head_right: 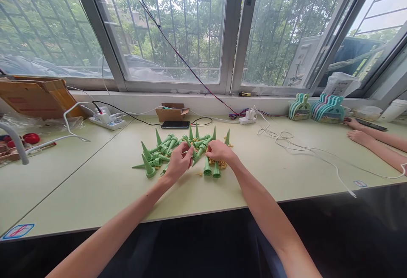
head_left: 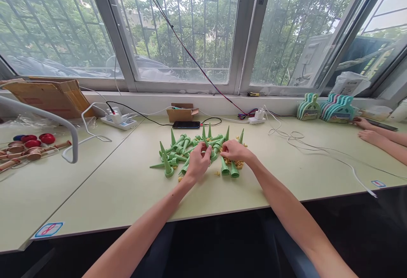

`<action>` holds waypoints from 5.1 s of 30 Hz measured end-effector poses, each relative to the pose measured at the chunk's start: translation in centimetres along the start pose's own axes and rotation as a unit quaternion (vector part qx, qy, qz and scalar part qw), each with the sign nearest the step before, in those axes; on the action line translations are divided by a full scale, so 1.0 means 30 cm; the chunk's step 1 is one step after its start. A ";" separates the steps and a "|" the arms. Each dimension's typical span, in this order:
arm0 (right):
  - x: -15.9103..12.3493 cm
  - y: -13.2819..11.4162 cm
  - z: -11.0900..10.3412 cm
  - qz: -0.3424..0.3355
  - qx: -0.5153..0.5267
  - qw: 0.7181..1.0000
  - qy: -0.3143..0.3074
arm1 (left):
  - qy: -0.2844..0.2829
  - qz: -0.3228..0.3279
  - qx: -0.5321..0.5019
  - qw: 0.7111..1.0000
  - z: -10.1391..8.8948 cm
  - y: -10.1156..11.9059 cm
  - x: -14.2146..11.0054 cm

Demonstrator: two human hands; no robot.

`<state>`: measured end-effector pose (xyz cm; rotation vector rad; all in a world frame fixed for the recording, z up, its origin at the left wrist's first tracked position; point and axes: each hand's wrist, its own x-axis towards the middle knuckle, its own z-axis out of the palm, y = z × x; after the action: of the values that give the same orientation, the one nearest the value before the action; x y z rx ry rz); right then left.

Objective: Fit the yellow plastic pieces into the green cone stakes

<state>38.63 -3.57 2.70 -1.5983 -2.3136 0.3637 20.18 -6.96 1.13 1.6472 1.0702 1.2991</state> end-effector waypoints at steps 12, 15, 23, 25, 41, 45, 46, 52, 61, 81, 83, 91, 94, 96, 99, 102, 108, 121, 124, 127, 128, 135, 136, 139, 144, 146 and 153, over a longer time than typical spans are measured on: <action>0.010 0.007 0.007 -0.014 0.017 0.999 0.045 | -0.319 0.022 0.037 0.947 -0.015 0.075 -0.047; 0.012 0.010 0.011 -0.019 0.019 0.998 0.048 | -0.294 0.049 0.070 0.952 -0.012 0.070 -0.047; 0.010 0.005 0.011 -0.015 0.022 0.998 0.054 | -0.199 0.092 0.113 0.969 -0.010 0.045 -0.040; 0.012 0.007 0.012 -0.013 0.029 0.998 0.058 | -0.218 0.074 0.085 0.969 -0.012 0.052 -0.044; 0.015 -0.007 0.028 -0.049 0.114 0.983 0.135 | -0.339 0.002 0.010 0.941 -0.021 0.074 -0.054; 0.018 -0.003 0.033 -0.053 0.111 0.983 0.136 | -0.350 -0.002 0.023 0.937 -0.022 0.086 -0.061; 0.019 -0.002 0.034 -0.054 0.110 0.983 0.136 | -0.350 -0.001 0.031 0.936 -0.022 0.088 -0.061; 0.020 -0.004 0.038 -0.054 0.094 0.986 0.128 | -0.360 0.012 0.056 0.931 -0.022 0.087 -0.062; 0.017 -0.005 0.038 -0.063 0.094 0.986 0.127 | -0.388 0.036 0.069 0.918 -0.021 0.088 -0.064; 0.012 -0.012 0.030 -0.065 0.099 0.987 0.106 | -0.198 0.150 0.256 0.934 -0.034 0.050 -0.033; 0.014 -0.010 0.033 -0.065 0.092 0.988 0.107 | -0.157 0.155 0.275 0.936 -0.033 0.040 -0.027; 0.023 0.004 0.046 -0.063 0.099 0.984 0.132 | -0.024 0.141 0.276 0.950 -0.036 0.020 -0.006; 0.025 0.007 0.048 -0.066 0.115 0.980 0.151 | 0.001 0.126 0.239 0.963 -0.036 0.020 0.003; 0.024 0.004 0.047 -0.072 0.128 0.976 0.163 | 0.023 0.106 0.208 0.972 -0.037 0.023 0.010; 0.017 -0.011 0.041 -0.089 0.146 0.968 0.184 | 0.061 0.069 0.169 0.981 -0.040 0.030 0.020; 0.007 -0.035 0.036 -0.113 0.173 0.958 0.200 | 0.089 0.048 0.140 0.985 -0.046 0.029 0.026; -0.009 -0.087 0.039 -0.166 0.203 0.946 0.193 | 0.086 0.032 0.084 0.992 -0.050 -0.005 0.039; -0.005 -0.099 0.064 -0.211 0.209 0.932 0.206 | 0.079 0.042 0.054 0.995 -0.044 -0.012 0.037; -0.006 -0.101 0.066 -0.216 0.213 0.930 0.207 | 0.072 0.044 0.060 0.995 -0.043 -0.010 0.034; -0.005 -0.100 0.067 -0.218 0.216 0.929 0.209 | 0.071 0.046 0.061 0.995 -0.043 -0.007 0.032; -0.004 -0.099 0.068 -0.218 0.216 0.928 0.209 | 0.071 0.046 0.062 0.994 -0.043 -0.006 0.032; -0.002 -0.097 0.068 -0.221 0.221 0.928 0.204 | 0.078 0.045 0.068 0.994 -0.043 -0.005 0.032; -0.001 -0.096 0.068 -0.220 0.222 0.928 0.203 | 0.079 0.046 0.069 0.993 -0.043 -0.004 0.032; 0.000 -0.096 0.071 -0.215 0.225 0.928 0.202 | 0.082 0.056 0.083 0.992 -0.043 0.006 0.026; 0.000 -0.098 0.068 -0.206 0.227 0.930 0.201 | 0.081 0.101 0.126 0.984 -0.037 0.013 0.011; 0.000 -0.098 0.068 -0.202 0.226 0.931 0.201 | 0.076 0.136 0.147 0.977 -0.035 0.005 0.008; 0.013 -0.088 0.080 -0.206 0.231 0.928 0.208 | 0.077 0.247 0.233 0.937 -0.044 -0.024 0.004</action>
<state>35.29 -4.19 1.51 -0.8395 -1.9707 0.3853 18.80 -6.52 0.76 2.3116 1.1641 1.5967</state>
